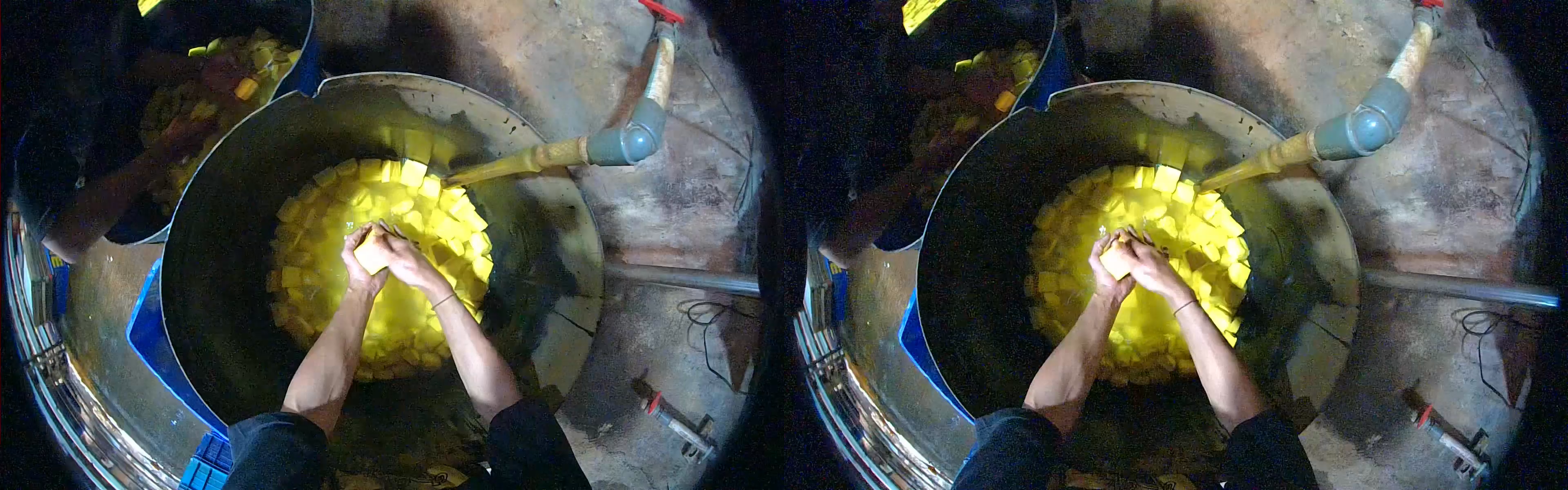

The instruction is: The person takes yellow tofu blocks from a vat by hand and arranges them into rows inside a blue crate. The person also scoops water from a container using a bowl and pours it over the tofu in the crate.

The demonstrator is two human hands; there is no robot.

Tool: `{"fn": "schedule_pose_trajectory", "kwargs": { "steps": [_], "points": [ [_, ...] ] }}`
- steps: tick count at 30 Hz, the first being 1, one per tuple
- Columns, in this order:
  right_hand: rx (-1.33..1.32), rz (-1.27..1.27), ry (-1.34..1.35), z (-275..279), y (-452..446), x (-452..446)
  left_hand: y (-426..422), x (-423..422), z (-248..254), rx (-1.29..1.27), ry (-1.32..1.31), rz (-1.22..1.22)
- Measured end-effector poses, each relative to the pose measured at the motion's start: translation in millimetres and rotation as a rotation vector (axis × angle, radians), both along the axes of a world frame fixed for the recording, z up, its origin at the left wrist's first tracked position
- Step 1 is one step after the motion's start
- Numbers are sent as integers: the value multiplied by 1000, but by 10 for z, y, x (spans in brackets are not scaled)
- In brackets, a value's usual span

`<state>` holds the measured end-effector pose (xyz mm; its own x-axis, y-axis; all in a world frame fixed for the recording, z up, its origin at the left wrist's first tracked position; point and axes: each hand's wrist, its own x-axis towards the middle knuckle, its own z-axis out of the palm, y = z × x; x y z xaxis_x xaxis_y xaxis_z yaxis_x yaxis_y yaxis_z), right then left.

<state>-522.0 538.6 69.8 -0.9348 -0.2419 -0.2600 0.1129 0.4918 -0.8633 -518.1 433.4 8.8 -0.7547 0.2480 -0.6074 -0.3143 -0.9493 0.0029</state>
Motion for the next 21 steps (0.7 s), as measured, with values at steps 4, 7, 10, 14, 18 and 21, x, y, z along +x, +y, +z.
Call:
{"fn": "schedule_pose_trajectory", "kwargs": {
  "steps": [4,7,10,14,18,21],
  "points": [
    [331,-180,-332,-42,207,55,-170,-242,531,-53,34,-51],
    [841,197,-343,-369,64,609,-324,-482,1217,-4,233,22],
    [947,181,-52,-1464,165,1122,-536,-748,1825,67,418,63],
    [526,202,113,-1132,295,1034,-1035,-842,2715,35,598,235],
    [23,263,-481,180,-195,811,-1799,-386,3247,34,697,352],
    [-408,274,-682,1336,-858,862,-2380,167,3327,-89,686,447]
  ]
}}
